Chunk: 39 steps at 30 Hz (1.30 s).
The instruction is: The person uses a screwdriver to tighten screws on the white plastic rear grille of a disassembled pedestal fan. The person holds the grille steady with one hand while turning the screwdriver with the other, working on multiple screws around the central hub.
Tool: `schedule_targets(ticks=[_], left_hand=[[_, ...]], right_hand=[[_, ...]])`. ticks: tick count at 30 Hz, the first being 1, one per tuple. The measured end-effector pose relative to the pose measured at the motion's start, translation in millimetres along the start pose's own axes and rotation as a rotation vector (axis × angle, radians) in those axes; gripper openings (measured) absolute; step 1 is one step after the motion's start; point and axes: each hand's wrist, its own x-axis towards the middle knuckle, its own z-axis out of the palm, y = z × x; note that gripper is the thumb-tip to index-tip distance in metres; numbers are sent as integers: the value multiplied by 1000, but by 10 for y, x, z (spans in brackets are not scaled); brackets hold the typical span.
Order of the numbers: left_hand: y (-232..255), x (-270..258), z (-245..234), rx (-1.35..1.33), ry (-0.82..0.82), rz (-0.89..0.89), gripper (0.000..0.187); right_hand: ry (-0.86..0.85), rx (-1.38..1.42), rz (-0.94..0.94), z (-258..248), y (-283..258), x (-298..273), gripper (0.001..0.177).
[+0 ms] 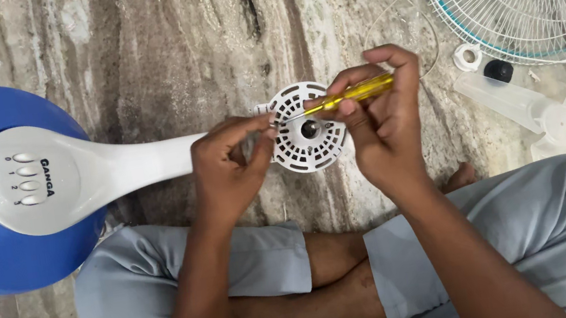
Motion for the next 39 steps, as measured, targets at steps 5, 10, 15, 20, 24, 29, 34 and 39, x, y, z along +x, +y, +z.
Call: schedule_targets(ticks=[5, 10, 15, 20, 24, 29, 34, 39], left_hand=[[44, 8, -36, 84, 25, 133, 19], [60, 1, 3, 135, 60, 108, 16], [72, -2, -1, 84, 80, 154, 15], [123, -40, 19, 213, 57, 208, 19], [150, -44, 29, 241, 113, 59, 21], [109, -62, 44, 221, 106, 209, 16], [121, -56, 18, 227, 86, 222, 18], [184, -60, 41, 270, 64, 235, 18]], right_hand=[[-29, -114, -102, -7, -16, 17, 45], [-44, -274, -127, 27, -24, -7, 38], [-28, -314, -104, 30, -41, -19, 37], [-18, -331, -110, 40, -59, -18, 34], [-9, -368, -97, 54, -98, -35, 32], [-33, -463, -104, 51, -94, -36, 35], [-43, -470, -96, 63, -94, -10, 36], [-33, -443, -75, 61, -92, -11, 35]])
